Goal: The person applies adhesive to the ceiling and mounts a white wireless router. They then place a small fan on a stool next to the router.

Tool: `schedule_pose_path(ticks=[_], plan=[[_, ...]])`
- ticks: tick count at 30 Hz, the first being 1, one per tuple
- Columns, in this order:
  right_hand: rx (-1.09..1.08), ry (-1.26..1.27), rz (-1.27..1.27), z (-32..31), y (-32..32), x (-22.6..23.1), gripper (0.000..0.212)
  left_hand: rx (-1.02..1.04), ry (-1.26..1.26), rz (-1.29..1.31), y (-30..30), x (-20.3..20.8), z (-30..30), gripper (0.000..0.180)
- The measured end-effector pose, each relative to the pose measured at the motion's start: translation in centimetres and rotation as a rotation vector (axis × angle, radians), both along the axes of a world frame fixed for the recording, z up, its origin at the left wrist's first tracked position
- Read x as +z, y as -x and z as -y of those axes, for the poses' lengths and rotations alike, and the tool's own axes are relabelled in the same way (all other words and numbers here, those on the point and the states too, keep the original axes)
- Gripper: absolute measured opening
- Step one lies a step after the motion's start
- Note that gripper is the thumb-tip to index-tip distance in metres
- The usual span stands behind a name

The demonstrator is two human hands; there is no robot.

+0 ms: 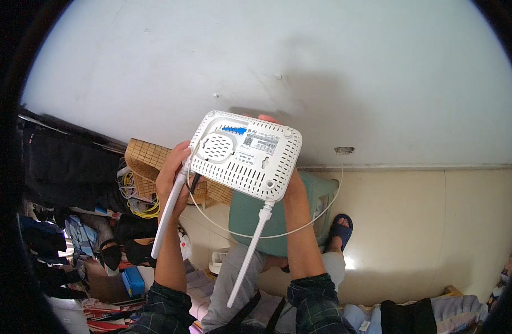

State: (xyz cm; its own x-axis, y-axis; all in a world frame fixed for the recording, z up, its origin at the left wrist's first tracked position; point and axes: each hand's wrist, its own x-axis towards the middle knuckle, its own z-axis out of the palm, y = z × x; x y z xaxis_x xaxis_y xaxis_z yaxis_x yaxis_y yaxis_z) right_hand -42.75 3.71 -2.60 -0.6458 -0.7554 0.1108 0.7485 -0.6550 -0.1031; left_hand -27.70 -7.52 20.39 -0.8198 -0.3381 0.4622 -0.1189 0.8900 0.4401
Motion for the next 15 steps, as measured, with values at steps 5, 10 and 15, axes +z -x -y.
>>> schedule_pose_path(ticks=[5,10,15], plan=[[0.02,-0.001,0.019,0.3,-0.8,-0.2,0.039,-0.01,0.023,0.014,-1.0,-0.5,0.6,0.047],[0.036,0.009,0.043,0.7,-1.1,-0.2,0.039,-0.044,0.05,0.049,-0.7,0.7,-0.3,0.066],[0.062,0.0,0.05,0.9,-1.2,-0.1,0.04,-0.08,-0.196,0.306,-1.6,3.6,0.8,0.068]])
